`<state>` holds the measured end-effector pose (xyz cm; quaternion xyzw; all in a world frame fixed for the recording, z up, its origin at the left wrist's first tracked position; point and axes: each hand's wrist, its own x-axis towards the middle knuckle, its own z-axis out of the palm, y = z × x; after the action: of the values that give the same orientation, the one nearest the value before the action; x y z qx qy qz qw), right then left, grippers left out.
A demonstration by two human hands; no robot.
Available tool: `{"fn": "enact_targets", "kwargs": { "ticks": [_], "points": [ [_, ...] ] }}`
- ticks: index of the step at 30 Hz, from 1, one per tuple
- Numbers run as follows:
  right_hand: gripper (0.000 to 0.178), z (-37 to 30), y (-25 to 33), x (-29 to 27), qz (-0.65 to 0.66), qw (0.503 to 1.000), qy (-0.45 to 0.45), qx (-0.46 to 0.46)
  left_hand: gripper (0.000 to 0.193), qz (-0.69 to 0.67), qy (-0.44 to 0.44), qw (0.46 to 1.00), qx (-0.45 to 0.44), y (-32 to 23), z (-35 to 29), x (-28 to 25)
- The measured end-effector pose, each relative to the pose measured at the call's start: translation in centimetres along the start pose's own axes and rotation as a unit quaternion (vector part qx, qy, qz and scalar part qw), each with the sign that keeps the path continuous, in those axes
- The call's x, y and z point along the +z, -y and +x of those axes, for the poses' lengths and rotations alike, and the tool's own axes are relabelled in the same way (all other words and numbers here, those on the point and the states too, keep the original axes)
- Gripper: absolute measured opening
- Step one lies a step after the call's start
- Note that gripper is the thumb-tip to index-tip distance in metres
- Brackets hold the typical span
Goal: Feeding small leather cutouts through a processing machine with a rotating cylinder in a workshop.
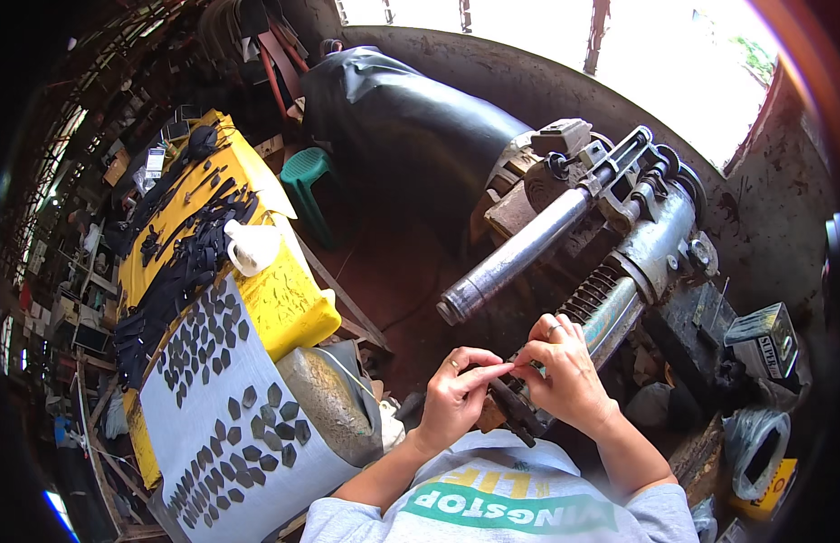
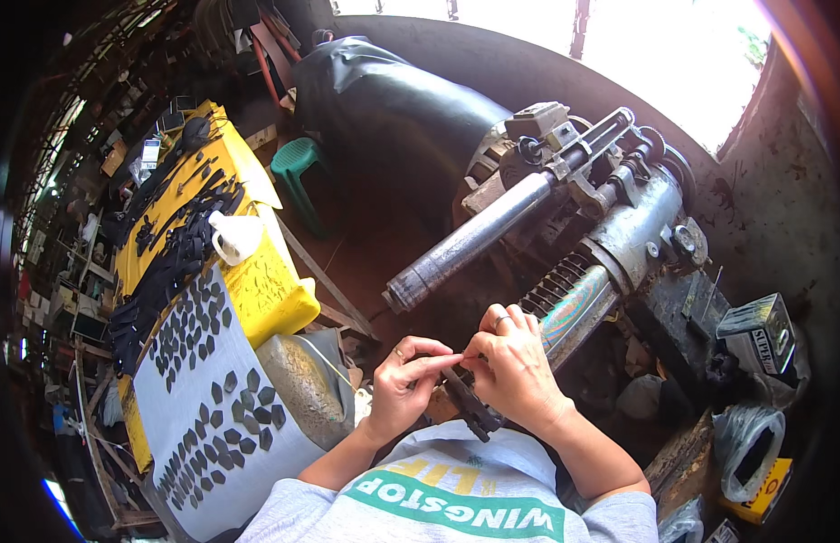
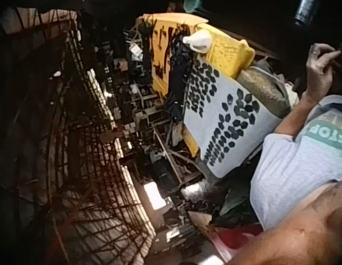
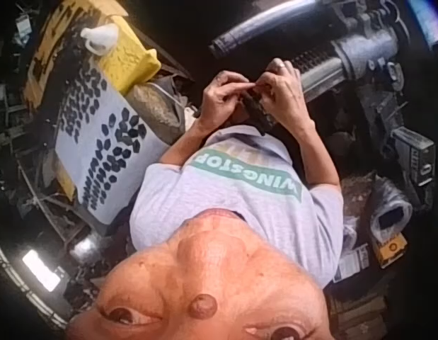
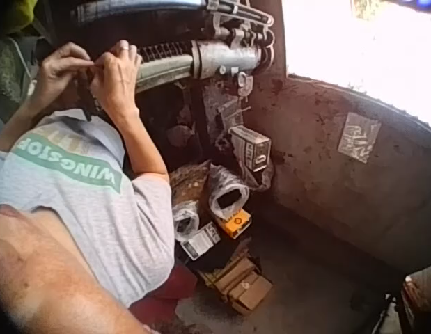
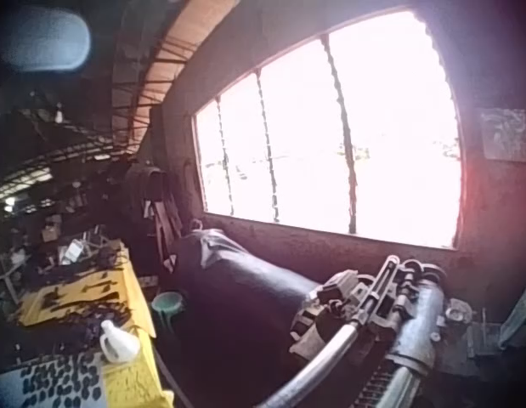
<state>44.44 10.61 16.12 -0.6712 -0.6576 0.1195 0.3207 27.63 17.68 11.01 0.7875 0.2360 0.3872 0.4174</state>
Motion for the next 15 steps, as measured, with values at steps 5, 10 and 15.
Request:
{"fn": "enact_targets", "kwargs": {
  "ticks": [5,10,15],
  "points": [
    [0.009,0.2,0.5,0.0,-0.034,0.999,0.0,-0.01,0.033,-0.02,-0.01,1.0,-0.003,0.2,0.1,0.1],
    [0.009,-0.1,0.3,-0.3,-0.03,0.999,-0.024,-0.015,0.029,-0.022,-0.041,0.998,-0.048,-0.4,0.7,0.1],
    [0.01,-0.2,0.8,-1.1,-0.003,0.999,-0.049,-0.011,0.025,-0.003,0.022,1.0,-0.014,0.6,1.2,-0.1]
  ]
}}
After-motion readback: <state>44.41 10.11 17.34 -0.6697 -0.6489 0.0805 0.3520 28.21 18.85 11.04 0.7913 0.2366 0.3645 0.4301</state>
